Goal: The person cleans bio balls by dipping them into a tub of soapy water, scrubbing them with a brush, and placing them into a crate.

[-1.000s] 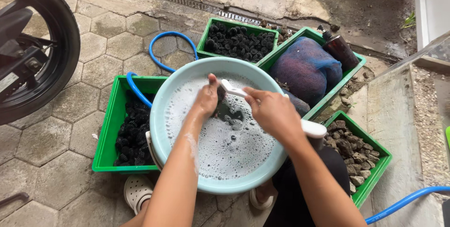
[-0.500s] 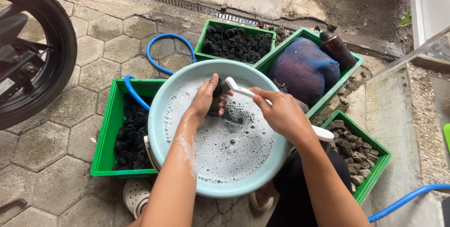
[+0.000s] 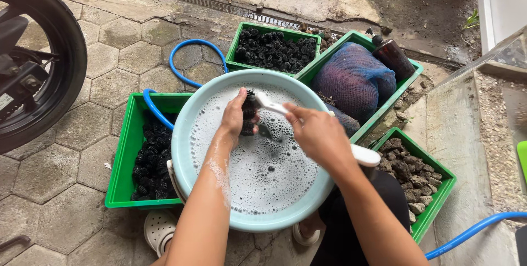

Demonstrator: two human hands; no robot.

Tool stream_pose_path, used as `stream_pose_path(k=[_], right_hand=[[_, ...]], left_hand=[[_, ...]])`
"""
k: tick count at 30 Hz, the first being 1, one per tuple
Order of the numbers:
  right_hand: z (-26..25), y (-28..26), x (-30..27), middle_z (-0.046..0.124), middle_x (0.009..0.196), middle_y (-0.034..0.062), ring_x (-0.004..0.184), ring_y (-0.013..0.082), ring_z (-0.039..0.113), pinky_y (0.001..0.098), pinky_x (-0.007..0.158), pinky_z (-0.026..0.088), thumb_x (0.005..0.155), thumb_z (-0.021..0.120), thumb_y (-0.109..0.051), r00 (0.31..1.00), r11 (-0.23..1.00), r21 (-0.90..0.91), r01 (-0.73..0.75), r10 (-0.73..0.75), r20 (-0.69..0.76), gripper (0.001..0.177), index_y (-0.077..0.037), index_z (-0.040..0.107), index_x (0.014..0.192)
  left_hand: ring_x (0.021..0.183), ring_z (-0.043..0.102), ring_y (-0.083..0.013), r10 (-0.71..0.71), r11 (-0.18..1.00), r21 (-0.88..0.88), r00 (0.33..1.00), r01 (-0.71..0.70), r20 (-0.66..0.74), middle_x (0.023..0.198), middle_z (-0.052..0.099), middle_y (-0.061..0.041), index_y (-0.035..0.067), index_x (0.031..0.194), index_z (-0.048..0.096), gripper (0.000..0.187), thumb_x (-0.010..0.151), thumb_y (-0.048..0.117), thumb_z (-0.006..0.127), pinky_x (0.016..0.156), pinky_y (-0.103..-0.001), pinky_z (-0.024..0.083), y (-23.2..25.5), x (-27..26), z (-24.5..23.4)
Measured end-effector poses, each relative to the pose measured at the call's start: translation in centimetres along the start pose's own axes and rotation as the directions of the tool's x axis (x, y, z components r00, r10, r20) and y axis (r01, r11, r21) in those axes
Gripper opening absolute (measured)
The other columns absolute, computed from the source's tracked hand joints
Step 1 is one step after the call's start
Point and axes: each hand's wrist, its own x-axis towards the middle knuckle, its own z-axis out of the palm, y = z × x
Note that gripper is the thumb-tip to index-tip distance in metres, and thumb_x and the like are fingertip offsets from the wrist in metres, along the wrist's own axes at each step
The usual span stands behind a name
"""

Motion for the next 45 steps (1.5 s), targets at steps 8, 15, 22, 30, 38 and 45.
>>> stream_pose_path(k=[8,15,22,30,38,45], right_hand=[[-0.8,0.6,0.4,0.076,0.087,0.0192,0.074,0.0334,0.071,0.0473,0.074,0.054,0.101,0.054,-0.041,0.997,0.989,0.145,0.008,0.003,-0.073,0.036,-0.031,0.071,0.131],[0.0,0.8,0.9,0.076,0.089,0.0194,0.075,0.0321,0.070,0.0449,0.074,0.052,0.100,0.058,-0.039,0.978,0.977,0.121,0.178,-0.162,-0.127,0.034,-0.027,0.074,0.128],[1.3,-0.5,0.5,0.074,0.089,0.0169,0.073,0.0343,0.073,0.0461,0.074,0.055,0.102,0.052,-0.040,0.999,0.996,0.092,0.002,0.002,-0.039,0.037,-0.030,0.067,0.133],[2.1,-0.4,0.5,0.073,0.083,0.0205,0.074,0.0391,0.070,0.0510,0.071,0.052,0.100,0.056,-0.031,0.941,0.966,-0.043,0.256,-0.259,-0.216,0.037,-0.020,0.070,0.132],[1.6,-0.5,0.6,0.074,0.081,0.0191,0.068,0.0342,0.071,0.0462,0.070,0.054,0.098,0.058,-0.035,0.988,0.991,0.002,0.134,-0.134,-0.079,0.035,-0.027,0.070,0.131],[-0.4,0.1,0.6,0.075,0.084,0.0208,0.074,0.0336,0.071,0.0452,0.073,0.054,0.100,0.061,-0.034,0.981,0.993,0.058,0.106,-0.095,-0.170,0.033,-0.024,0.072,0.129]], left_hand=[[0.049,0.053,-0.0108,0.038,0.999,-0.036,0.997,-0.040,-0.071,0.066,0.056,-0.003,0.007,0.092,0.060,0.047,0.104,0.048,0.041,0.035,-0.028,0.047,-0.1,0.4,-0.6],[0.049,0.051,-0.0122,0.087,0.996,-0.040,0.994,-0.085,0.058,0.065,0.054,-0.003,0.008,0.092,0.057,0.053,0.107,0.053,0.033,0.037,-0.028,0.049,-0.6,0.5,0.0],[0.057,0.055,-0.0127,0.007,0.995,-0.096,1.000,-0.006,0.018,0.079,0.059,-0.008,0.007,0.102,0.054,0.042,0.106,0.044,0.035,0.039,-0.028,0.050,-0.4,0.5,0.0],[0.055,0.053,-0.0139,-0.027,0.976,-0.217,1.000,0.030,0.013,0.074,0.055,-0.008,0.002,0.101,0.052,0.049,0.109,0.045,0.028,0.038,-0.027,0.049,-0.7,0.3,0.2],[0.057,0.055,-0.0144,-0.089,0.979,-0.188,0.996,0.084,-0.022,0.077,0.055,-0.009,0.006,0.107,0.050,0.038,0.108,0.040,0.032,0.041,-0.028,0.049,-0.7,0.7,0.1],[0.056,0.054,-0.0148,-0.100,0.982,-0.172,0.991,0.084,-0.085,0.076,0.055,-0.010,0.006,0.111,0.045,0.045,0.109,0.049,0.031,0.043,-0.029,0.051,-0.5,0.9,-0.6]])
